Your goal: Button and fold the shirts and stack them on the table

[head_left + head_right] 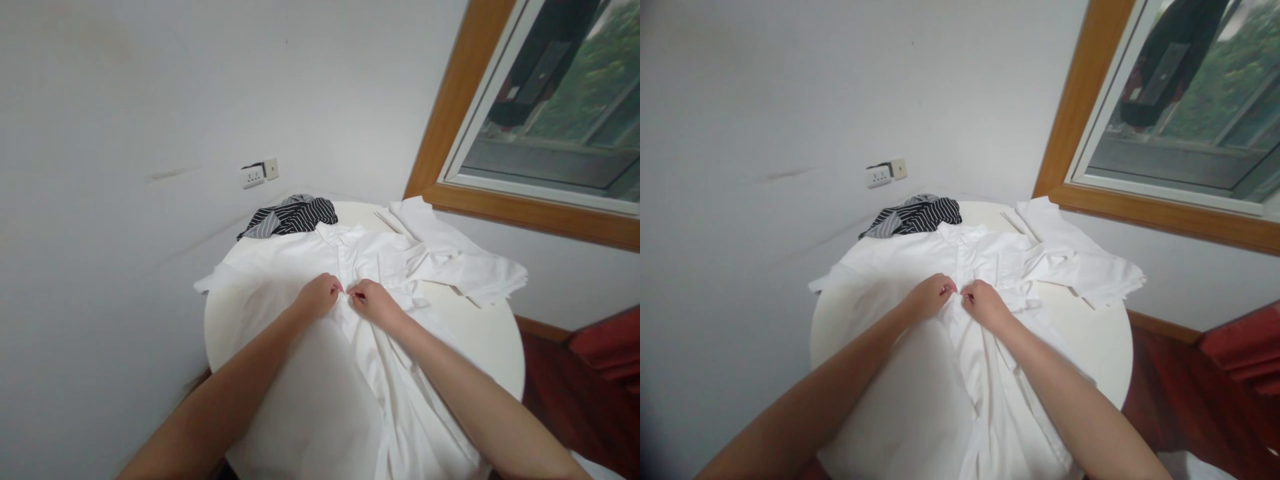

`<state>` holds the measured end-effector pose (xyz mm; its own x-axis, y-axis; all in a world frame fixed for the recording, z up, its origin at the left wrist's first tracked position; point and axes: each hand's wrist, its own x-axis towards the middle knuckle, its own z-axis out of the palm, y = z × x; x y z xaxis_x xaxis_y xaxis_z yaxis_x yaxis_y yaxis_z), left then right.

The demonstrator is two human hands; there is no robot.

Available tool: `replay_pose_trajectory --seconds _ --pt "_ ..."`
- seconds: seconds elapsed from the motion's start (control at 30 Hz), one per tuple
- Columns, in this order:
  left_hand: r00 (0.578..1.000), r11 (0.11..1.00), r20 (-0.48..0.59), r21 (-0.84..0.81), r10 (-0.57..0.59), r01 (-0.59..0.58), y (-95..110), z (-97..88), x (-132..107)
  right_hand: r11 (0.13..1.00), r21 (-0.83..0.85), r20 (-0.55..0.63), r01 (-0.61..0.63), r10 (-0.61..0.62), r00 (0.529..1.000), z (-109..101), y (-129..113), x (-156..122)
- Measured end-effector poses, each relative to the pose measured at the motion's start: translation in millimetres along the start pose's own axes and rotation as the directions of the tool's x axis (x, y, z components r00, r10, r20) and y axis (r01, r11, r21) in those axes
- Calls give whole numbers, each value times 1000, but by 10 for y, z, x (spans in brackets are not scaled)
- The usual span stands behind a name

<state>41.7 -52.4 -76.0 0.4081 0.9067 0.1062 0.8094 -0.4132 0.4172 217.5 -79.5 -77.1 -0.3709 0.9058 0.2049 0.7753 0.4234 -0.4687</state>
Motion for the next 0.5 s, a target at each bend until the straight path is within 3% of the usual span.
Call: replay_pose_trajectory --seconds 0.13,0.3,0.5 --pt "1000 998 15 -54 18 -17 -6 -10 -16 982 172 -17 -76 80 997 -23 85 -3" --pt "998 991 63 -130 19 -11 8 1 -45 929 342 61 -144 131 990 -36 203 15" --pt "997 998 53 -44 -47 49 89 23 -49 890 429 107 -153 118 987 -41 239 11"
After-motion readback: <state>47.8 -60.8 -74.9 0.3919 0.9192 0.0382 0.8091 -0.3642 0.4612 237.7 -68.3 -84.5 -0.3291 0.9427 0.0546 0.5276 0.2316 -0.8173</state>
